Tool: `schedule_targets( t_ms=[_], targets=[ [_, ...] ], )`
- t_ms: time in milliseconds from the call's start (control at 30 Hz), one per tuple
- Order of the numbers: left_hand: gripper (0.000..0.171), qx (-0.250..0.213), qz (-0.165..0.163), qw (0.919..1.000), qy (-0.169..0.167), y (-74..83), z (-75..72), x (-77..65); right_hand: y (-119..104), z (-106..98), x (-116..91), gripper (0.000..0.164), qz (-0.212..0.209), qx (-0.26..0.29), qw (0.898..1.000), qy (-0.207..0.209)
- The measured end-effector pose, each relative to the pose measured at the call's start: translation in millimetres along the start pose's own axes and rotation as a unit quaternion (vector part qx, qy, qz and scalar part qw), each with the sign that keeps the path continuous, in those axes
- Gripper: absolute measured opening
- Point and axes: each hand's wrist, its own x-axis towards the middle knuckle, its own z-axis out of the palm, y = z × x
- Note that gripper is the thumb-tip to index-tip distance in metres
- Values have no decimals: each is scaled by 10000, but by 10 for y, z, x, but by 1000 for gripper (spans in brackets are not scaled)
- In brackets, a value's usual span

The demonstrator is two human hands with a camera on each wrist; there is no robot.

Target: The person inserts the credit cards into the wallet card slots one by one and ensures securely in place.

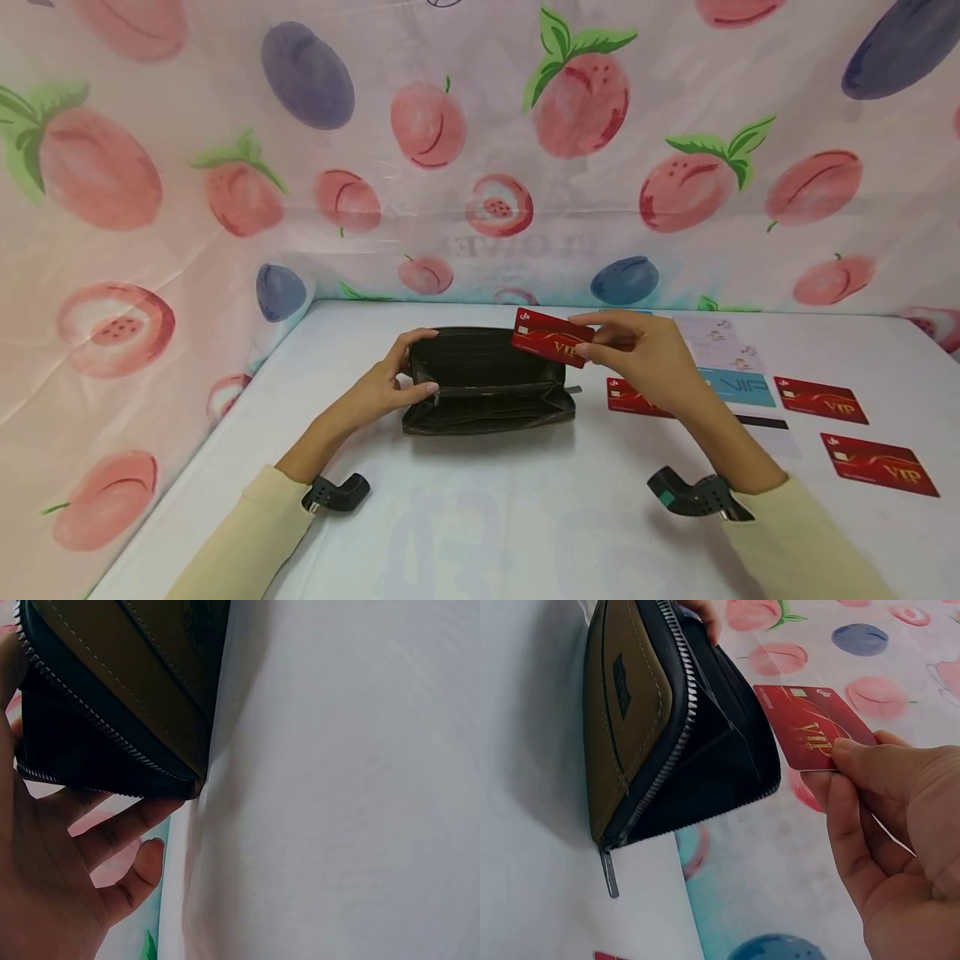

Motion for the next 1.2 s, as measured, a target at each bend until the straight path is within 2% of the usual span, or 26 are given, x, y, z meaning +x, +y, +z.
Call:
schedule_targets(
  t_ms=[333,633,867,1000,1200],
  targets=[
    [71,-44,-17,10000,7,7,-1,-8,-90,123,137,35,-322,12,9995,-43],
    [74,4,-91,10000,-39,32,-1,1,-140,237,220,30,-644,305,9974,-88],
    [69,-31,-148,9998,-109,443,-104,-127,-177,348,284,27,-751,209,9969,-125],
    [69,-35,-147,9998,-129,430,-106,-122,-184,428,311,26,-977,190,9950,-82],
    [73,-34,-125,9999,-95,112,-25,-21,-173,521,323,29,-1567,109,9876,71]
  ],
)
